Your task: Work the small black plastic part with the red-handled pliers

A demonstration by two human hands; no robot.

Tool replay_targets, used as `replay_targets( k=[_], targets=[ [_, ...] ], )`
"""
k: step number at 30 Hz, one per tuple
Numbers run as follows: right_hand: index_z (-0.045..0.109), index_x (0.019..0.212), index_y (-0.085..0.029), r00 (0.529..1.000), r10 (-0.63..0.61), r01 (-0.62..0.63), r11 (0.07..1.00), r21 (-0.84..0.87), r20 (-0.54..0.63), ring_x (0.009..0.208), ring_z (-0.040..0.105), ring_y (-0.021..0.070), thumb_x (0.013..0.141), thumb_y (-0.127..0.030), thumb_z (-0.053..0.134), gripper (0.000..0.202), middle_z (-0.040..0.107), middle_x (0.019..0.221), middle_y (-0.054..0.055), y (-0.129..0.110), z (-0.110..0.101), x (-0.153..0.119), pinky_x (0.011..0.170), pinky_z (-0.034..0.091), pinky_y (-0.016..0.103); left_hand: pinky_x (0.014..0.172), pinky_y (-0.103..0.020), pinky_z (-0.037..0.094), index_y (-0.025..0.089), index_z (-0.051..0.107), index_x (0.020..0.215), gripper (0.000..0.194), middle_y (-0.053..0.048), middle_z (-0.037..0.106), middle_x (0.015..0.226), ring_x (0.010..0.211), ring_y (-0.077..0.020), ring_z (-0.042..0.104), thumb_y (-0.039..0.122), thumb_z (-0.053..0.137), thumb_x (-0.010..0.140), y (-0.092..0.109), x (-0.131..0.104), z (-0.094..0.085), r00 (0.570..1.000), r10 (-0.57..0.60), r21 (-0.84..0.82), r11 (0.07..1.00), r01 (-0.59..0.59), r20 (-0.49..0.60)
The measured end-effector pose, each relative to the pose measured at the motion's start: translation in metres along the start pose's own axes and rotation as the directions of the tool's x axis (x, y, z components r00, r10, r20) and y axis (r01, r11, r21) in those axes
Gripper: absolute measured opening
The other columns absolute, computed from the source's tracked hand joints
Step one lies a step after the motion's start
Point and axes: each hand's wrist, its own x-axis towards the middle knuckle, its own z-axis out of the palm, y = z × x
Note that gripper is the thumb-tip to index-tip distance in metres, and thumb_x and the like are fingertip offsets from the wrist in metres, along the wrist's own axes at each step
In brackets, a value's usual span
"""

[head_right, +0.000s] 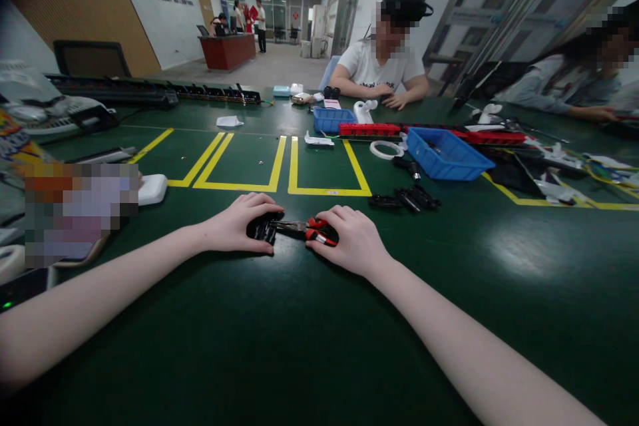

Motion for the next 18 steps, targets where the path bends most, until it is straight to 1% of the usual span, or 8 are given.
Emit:
replay_targets(
  k=[5,10,18],
  targets=[
    [0.064,0.11,-0.019,1.0,0.005,-0.004,1.0,0.024,-0.01,0.09,0.063,0.0253,0.08,-0.05,0.068,0.043,0.068,0.101,0.009,0.0,-0.0008,-0.0001,0.075,0.049,0.038,0.1,-0.049,0.041,0.023,0.053,0.129,0.069,-0.01,0.056,0.124,0.116,-0.0314,0.051,0.059,0.074,0.074,0.0001,0.0002,0.0002,1.0,0.0,-0.025,1.0,-0.001,-0.002],
    [0.064,0.107,-0.019,0.999,-0.013,0.014,1.0,0.02,-0.041,0.093,0.063,0.0261,0.081,-0.049,0.068,0.04,0.069,0.101,0.009,0.0008,-0.0006,0.0002,0.079,0.045,0.04,0.098,-0.048,0.043,0.023,0.053,0.131,0.071,-0.01,0.056,0.124,0.115,-0.0312,0.051,0.058,0.076,0.073,-0.0005,0.0004,-0.0004,1.0,0.001,-0.057,0.998,-0.001,0.003],
    [0.064,0.109,-0.02,0.998,-0.052,0.052,0.999,0.0,-0.043,0.092,0.063,0.0244,0.081,-0.049,0.068,0.041,0.07,0.101,0.008,-0.0011,-0.0005,-0.0004,0.084,0.039,0.041,0.1,-0.048,0.042,0.024,0.052,0.133,0.074,-0.01,0.056,0.125,0.116,-0.0313,0.051,0.057,0.077,0.072,-0.0004,-0.0005,-0.0016,1.0,0.029,-0.069,0.997,-0.028,0.009]
  ],
)
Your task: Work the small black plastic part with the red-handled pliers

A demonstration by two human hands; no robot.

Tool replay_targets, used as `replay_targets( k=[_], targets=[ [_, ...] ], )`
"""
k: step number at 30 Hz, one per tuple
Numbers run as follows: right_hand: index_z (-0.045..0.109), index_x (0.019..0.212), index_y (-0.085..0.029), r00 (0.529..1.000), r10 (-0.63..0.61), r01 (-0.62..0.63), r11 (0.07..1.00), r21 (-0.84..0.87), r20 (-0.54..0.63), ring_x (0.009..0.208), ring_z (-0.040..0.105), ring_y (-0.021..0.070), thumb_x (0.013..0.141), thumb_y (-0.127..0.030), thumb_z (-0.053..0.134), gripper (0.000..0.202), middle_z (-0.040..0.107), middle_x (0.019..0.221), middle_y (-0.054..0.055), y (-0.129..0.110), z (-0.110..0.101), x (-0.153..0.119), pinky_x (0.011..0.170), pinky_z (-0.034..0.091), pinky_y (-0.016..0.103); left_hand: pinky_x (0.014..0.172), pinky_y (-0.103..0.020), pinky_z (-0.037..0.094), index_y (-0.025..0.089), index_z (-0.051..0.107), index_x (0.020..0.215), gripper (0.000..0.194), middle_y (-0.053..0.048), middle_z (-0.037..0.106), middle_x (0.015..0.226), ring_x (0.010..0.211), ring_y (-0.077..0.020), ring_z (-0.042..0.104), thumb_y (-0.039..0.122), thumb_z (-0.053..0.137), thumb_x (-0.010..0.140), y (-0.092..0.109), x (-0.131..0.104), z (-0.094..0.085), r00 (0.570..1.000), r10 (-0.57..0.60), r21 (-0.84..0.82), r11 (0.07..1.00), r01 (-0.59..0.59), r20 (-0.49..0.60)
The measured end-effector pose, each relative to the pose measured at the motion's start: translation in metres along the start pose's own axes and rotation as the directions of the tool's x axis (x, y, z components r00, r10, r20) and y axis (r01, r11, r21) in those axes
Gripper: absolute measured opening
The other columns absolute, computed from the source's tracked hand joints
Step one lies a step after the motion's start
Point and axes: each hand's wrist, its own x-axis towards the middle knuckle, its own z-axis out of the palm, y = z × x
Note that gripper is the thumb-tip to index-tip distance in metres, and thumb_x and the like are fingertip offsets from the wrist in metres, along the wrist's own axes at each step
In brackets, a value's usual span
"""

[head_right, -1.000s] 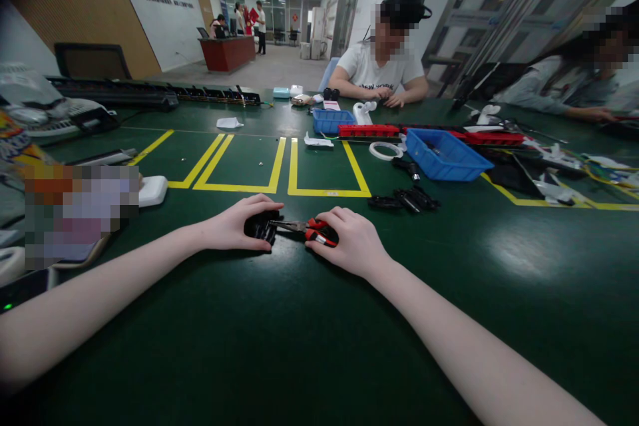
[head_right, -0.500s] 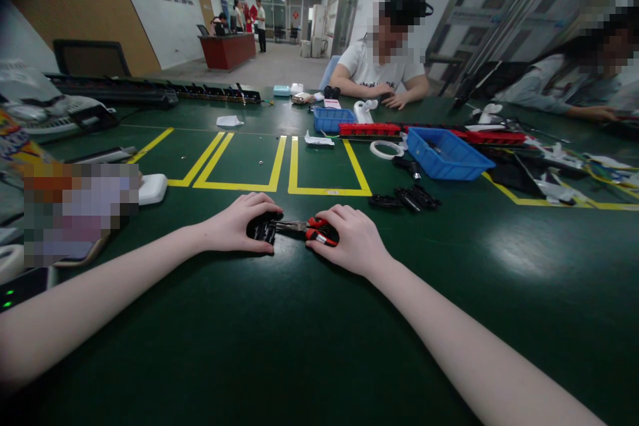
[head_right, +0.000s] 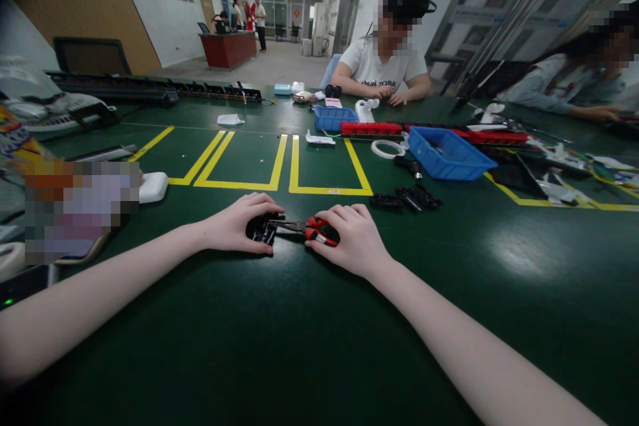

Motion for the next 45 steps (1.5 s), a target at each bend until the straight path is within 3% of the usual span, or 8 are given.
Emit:
replay_targets(
  k=[7,18,29,45],
  targets=[
    [0.064,0.109,-0.019,1.0,-0.012,0.012,1.0,-0.017,0.005,0.091,0.063,0.0246,0.082,-0.05,0.066,0.041,0.07,0.101,0.008,-0.0013,-0.0006,-0.0005,0.084,0.04,0.042,0.099,-0.048,0.042,0.024,0.052,0.133,0.076,-0.01,0.056,0.125,0.116,-0.0317,0.051,0.06,0.076,0.071,0.0022,0.0001,-0.0012,1.0,0.003,0.018,1.0,-0.003,0.011],
    [0.062,0.111,-0.02,1.0,0.006,-0.006,0.999,0.036,0.015,0.087,0.063,0.0244,0.082,-0.047,0.066,0.039,0.067,0.101,0.009,-0.0046,-0.0001,-0.0012,0.071,0.052,0.037,0.096,-0.048,0.045,0.023,0.053,0.136,0.077,-0.01,0.058,0.121,0.111,-0.0306,0.054,0.061,0.075,0.073,0.0024,-0.0007,0.0006,1.0,0.015,0.012,1.0,-0.015,-0.004],
    [0.062,0.112,-0.016,0.998,-0.062,0.062,0.998,-0.033,-0.013,0.088,0.062,0.0256,0.083,-0.045,0.065,0.041,0.067,0.102,0.012,-0.0051,-0.0019,-0.0017,0.072,0.053,0.039,0.092,-0.046,0.047,0.02,0.053,0.138,0.078,-0.011,0.059,0.116,0.105,-0.0285,0.056,0.062,0.072,0.076,0.0013,-0.0011,0.0018,0.999,0.033,0.038,0.999,-0.032,-0.012],
    [0.063,0.113,-0.019,0.999,-0.033,0.033,0.999,-0.003,-0.005,0.087,0.063,0.0253,0.082,-0.046,0.066,0.04,0.067,0.101,0.01,-0.0053,-0.0007,-0.0019,0.072,0.054,0.039,0.095,-0.049,0.046,0.024,0.054,0.136,0.073,-0.011,0.058,0.122,0.11,-0.0309,0.055,0.059,0.074,0.075,0.0028,-0.001,0.0015,0.999,0.031,0.027,0.999,-0.031,-0.011]
  ],
)
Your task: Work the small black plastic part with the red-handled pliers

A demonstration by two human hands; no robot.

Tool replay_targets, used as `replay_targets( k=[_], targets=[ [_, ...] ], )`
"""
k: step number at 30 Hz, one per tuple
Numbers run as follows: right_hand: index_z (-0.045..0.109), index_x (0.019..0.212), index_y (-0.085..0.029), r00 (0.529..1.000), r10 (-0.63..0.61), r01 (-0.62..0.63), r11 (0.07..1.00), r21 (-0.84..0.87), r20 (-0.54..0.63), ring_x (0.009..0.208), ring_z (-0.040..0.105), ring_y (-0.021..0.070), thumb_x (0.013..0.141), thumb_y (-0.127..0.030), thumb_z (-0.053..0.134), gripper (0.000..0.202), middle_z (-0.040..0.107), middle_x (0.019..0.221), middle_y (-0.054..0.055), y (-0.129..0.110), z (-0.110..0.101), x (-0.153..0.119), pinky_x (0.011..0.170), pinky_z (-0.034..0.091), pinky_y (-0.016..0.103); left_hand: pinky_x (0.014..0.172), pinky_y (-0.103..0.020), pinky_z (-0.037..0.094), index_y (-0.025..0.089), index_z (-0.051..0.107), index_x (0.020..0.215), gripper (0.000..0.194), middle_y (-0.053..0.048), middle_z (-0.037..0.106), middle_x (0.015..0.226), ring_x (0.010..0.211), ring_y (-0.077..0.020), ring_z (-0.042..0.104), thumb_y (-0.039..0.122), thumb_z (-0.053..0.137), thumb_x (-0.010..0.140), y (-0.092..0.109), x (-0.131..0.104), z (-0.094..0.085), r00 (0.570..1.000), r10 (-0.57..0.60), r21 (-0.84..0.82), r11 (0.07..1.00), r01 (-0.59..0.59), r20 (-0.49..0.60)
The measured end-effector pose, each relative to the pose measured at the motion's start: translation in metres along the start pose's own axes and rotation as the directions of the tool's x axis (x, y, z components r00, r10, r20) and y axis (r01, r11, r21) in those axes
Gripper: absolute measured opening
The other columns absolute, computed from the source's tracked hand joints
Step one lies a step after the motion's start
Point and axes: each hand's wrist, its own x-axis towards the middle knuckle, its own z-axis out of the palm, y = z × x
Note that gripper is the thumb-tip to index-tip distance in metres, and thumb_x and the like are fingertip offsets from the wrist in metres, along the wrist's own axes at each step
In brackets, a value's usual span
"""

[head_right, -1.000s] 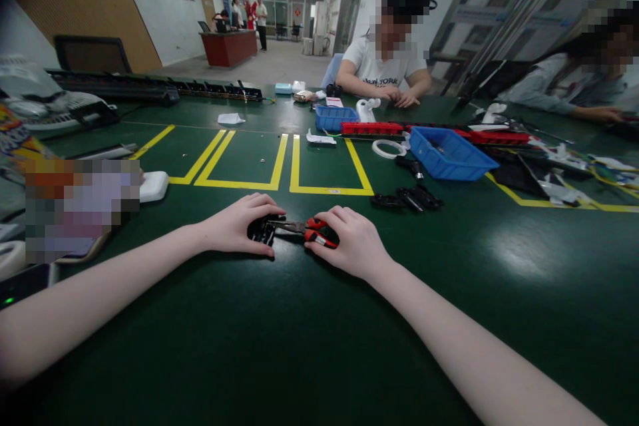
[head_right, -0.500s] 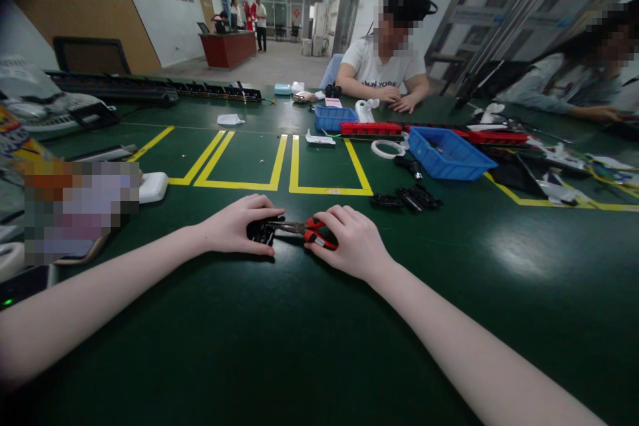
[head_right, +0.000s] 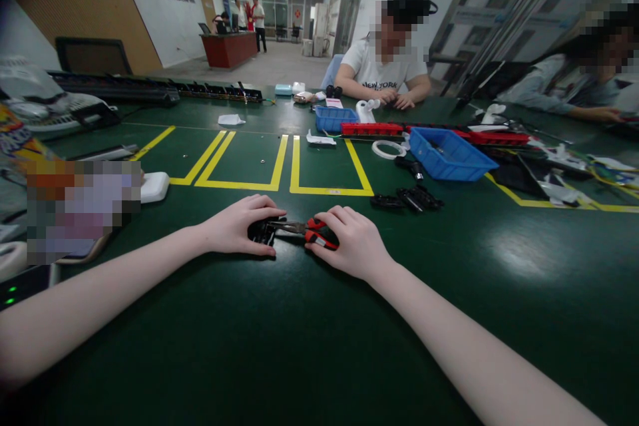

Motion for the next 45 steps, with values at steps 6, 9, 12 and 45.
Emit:
replay_targets(
  k=[6,9,12,45],
  targets=[
    [0.063,0.111,-0.018,1.0,0.003,-0.003,1.0,-0.005,0.004,0.087,0.063,0.0247,0.082,-0.046,0.066,0.04,0.067,0.101,0.01,-0.0006,-0.0004,-0.0001,0.071,0.053,0.038,0.095,-0.047,0.046,0.022,0.053,0.136,0.073,-0.012,0.057,0.123,0.11,-0.0306,0.056,0.059,0.072,0.076,0.0018,-0.0002,-0.0008,1.0,0.017,0.028,0.999,-0.017,0.006],
    [0.063,0.111,-0.02,1.0,0.005,-0.005,1.0,0.002,0.004,0.087,0.063,0.0246,0.082,-0.046,0.066,0.039,0.067,0.1,0.01,0.0001,-0.0001,-0.0003,0.071,0.053,0.037,0.095,-0.047,0.046,0.023,0.055,0.134,0.071,-0.012,0.057,0.122,0.11,-0.0306,0.056,0.059,0.073,0.075,0.0006,0.0,0.0001,1.0,0.026,0.022,0.999,-0.026,0.003],
    [0.063,0.111,-0.021,1.0,0.015,-0.015,1.0,0.026,0.009,0.087,0.064,0.0243,0.082,-0.047,0.066,0.039,0.067,0.101,0.009,0.0008,0.0003,-0.0006,0.071,0.053,0.037,0.094,-0.047,0.047,0.024,0.056,0.132,0.069,-0.011,0.057,0.121,0.11,-0.0303,0.056,0.058,0.073,0.075,0.0002,0.0,0.0004,0.999,0.034,0.018,0.999,-0.034,0.001],
    [0.063,0.11,-0.022,0.995,0.071,-0.08,0.987,0.137,0.064,0.089,0.063,0.0231,0.081,-0.047,0.069,0.039,0.067,0.102,0.007,0.0022,0.0013,0.0001,0.072,0.053,0.036,0.09,-0.044,0.048,0.022,0.055,0.13,0.063,-0.011,0.059,0.123,0.107,-0.0291,0.057,0.058,0.069,0.081,0.0039,0.0002,-0.0011,0.997,0.06,0.094,0.994,-0.064,0.05]
  ],
)
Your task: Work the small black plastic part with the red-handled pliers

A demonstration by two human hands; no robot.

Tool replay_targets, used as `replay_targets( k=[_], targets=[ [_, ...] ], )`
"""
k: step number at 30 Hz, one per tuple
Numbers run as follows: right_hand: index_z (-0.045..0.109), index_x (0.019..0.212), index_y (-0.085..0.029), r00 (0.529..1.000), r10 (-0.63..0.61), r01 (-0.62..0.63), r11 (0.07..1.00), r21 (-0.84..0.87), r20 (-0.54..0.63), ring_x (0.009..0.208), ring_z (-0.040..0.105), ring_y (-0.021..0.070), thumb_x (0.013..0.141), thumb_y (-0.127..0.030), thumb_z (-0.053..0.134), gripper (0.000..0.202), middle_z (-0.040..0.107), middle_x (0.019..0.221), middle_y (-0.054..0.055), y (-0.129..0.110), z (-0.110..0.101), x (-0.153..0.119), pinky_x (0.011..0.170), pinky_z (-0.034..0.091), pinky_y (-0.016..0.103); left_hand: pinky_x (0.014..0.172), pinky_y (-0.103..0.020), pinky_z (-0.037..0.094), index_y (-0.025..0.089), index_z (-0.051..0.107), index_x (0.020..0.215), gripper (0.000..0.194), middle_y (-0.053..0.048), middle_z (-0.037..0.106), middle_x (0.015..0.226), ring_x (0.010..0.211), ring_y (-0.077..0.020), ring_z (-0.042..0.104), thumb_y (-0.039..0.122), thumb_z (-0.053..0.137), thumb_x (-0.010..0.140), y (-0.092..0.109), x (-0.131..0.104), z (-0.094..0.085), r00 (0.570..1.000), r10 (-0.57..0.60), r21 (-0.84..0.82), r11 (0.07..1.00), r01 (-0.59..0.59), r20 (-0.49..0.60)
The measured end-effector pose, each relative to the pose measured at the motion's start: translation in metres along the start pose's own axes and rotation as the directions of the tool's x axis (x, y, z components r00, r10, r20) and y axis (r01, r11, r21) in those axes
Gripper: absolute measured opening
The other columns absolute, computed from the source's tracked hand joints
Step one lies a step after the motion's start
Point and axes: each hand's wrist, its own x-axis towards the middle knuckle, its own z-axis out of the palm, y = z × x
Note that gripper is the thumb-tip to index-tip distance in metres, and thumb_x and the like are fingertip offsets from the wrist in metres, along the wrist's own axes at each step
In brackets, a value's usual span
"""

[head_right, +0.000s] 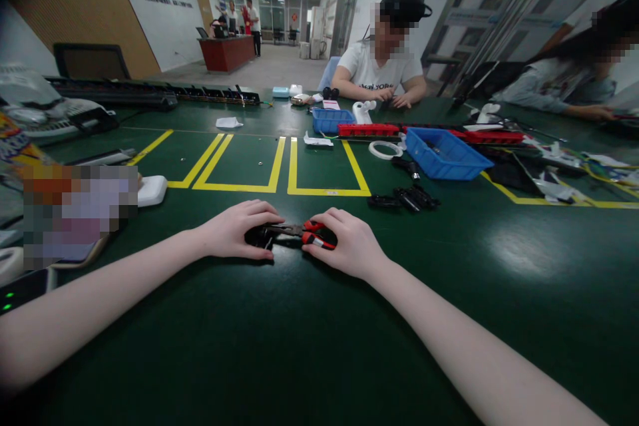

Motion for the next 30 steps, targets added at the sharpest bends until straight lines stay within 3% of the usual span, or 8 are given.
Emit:
replay_targets(
  k=[30],
  targets=[
    [0.062,0.11,-0.018,0.991,-0.108,0.094,0.984,-0.152,-0.08,0.086,0.063,0.024,0.082,-0.046,0.067,0.04,0.067,0.1,0.01,-0.0007,0.0004,-0.0006,0.07,0.053,0.037,0.09,-0.043,0.047,0.021,0.059,0.126,0.056,-0.01,0.06,0.12,0.106,-0.028,0.057,0.057,0.067,0.083,-0.0006,0.0011,-0.0012,1.0,-0.007,-0.059,0.998,0.007,-0.01]
  ],
)
